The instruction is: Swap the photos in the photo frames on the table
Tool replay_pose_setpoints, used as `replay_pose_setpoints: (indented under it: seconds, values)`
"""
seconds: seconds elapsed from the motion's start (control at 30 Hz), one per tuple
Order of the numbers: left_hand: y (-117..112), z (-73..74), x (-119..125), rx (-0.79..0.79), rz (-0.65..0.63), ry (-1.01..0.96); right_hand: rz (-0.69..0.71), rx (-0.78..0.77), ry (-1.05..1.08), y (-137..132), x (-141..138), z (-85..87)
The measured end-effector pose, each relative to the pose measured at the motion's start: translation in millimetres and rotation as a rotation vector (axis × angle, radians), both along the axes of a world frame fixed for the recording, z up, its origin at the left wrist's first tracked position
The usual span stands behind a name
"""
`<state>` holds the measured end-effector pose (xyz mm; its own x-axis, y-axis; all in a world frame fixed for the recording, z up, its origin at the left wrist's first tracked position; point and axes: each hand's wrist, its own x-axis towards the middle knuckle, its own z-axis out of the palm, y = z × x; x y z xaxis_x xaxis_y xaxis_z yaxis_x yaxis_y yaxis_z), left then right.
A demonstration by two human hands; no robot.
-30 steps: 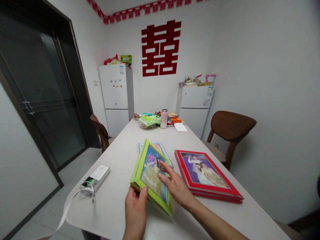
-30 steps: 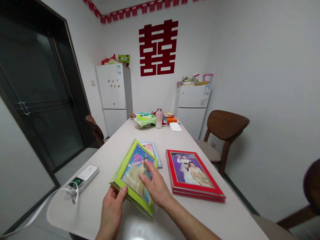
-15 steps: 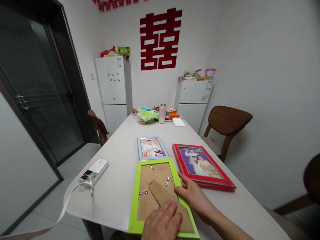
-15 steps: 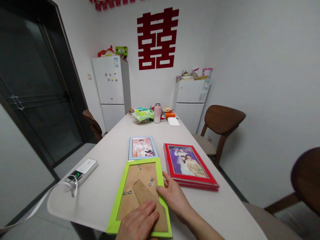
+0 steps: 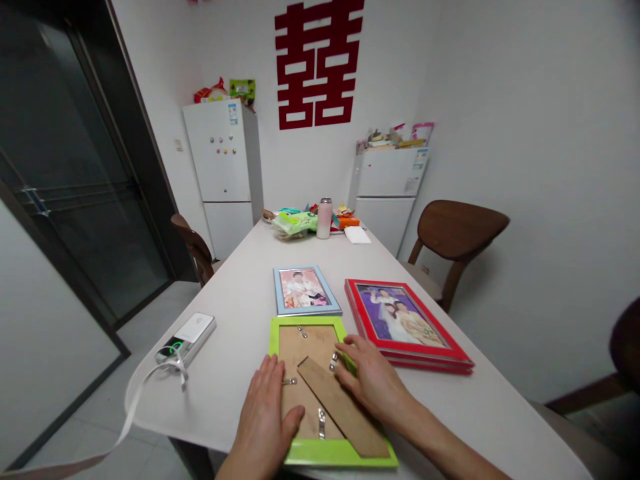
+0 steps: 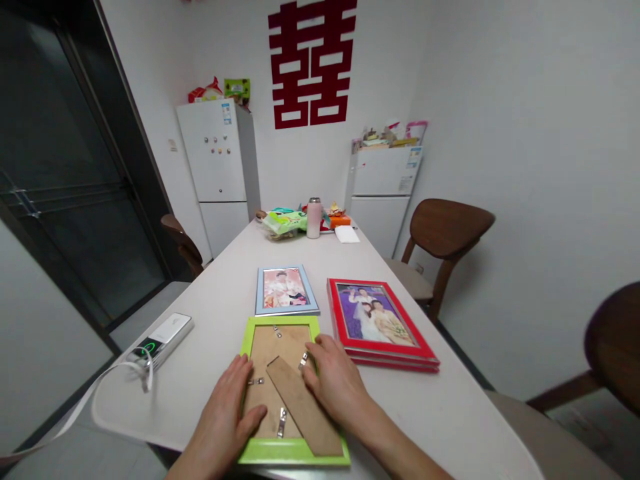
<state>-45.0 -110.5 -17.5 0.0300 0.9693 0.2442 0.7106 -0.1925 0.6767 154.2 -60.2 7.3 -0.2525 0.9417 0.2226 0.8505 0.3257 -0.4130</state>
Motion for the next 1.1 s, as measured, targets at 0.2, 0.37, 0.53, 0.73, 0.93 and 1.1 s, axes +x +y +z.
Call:
replay_pose_setpoints:
  seconds: [0.2, 0.37, 0.53, 0.73, 0.93, 1.1]
  values:
    - [4.6, -10.7, -4.5, 0.035, 0.016, -0.056, 0.08, 0.054, -0.097, 38.5, -43.3, 1.0]
    - [4.5, -11.6, -3.9, 0.023, 0.004, -0.071, 0.042, 0.063, -0.118, 55.5, -58.6, -14.3]
    - [4.6, -11.1, -2.7, 0.013, 0.003, -0.088, 0.051, 0.074, -0.126, 54.4, -56.3, -17.3]
    - [4.3, -10.8, -2.0, -0.001, -0.009, -0.066, 0.063, 0.079, -0.125, 55.0, -57.2, -13.9]
    - [4.6, -11.5, -3.2, -0.009, -0.013, -0.047, 0.195, 0.096, -0.042, 29.4, -58.1, -5.7]
    - [6.3, -14.6, -2.4, 0.004, -0.019, -0.014, 0.348, 0.026, 0.003, 4.5, -70.3, -4.6]
